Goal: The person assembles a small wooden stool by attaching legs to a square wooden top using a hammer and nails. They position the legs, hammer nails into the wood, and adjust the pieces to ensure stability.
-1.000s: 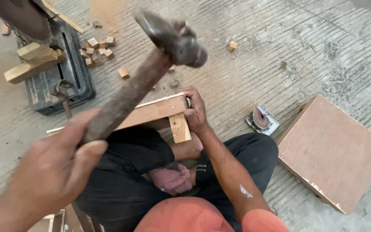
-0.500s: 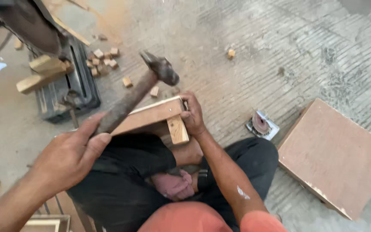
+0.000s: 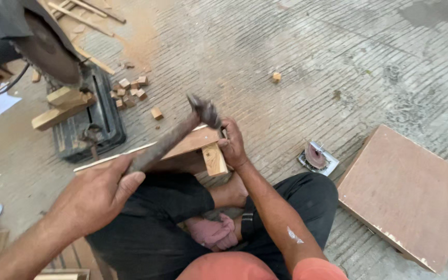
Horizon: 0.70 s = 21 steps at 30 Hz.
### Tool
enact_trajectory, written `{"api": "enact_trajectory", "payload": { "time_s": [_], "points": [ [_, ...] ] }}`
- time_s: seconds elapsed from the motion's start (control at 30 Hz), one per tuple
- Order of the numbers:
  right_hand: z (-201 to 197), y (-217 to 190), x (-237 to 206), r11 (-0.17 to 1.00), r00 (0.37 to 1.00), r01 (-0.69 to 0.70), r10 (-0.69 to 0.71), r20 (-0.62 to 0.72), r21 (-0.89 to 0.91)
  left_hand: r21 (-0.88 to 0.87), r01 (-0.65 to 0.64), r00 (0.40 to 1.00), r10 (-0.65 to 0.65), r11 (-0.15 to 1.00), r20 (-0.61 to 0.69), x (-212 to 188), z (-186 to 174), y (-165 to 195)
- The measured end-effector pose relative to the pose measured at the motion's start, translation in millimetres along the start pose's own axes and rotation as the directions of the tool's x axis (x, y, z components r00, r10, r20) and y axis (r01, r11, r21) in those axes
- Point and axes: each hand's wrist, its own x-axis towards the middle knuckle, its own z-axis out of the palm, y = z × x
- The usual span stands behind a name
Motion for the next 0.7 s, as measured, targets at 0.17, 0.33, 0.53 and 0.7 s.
{"api": "enact_trajectory", "payload": {
  "time_s": [0.17, 0.33, 0.53, 0.7],
  "points": [
    [1, 16, 25, 0.997, 0.997, 0.077, -0.077, 0.015, 0.013, -0.490, 0.222, 0.942, -0.315, 0.843, -0.115, 13, -74, 25],
    [-14, 29, 43, 1.000, 1.000, 0.020, -0.020, 0.007, -0.005, 0.082, 0.128, 0.990, -0.132, 0.988, 0.047, 66, -27, 34],
    [-21, 41, 72, 0.998, 0.998, 0.056, -0.056, 0.025, 0.013, -0.049, 0.338, 0.938, -0.332, 0.940, 0.101, 80, -7, -12],
    [-36, 67, 94, 1.000, 1.000, 0.011, -0.011, -0.006, -0.004, -0.237, 0.433, 0.878, -0.467, 0.870, -0.110, 98, -28, -28]
  ]
}}
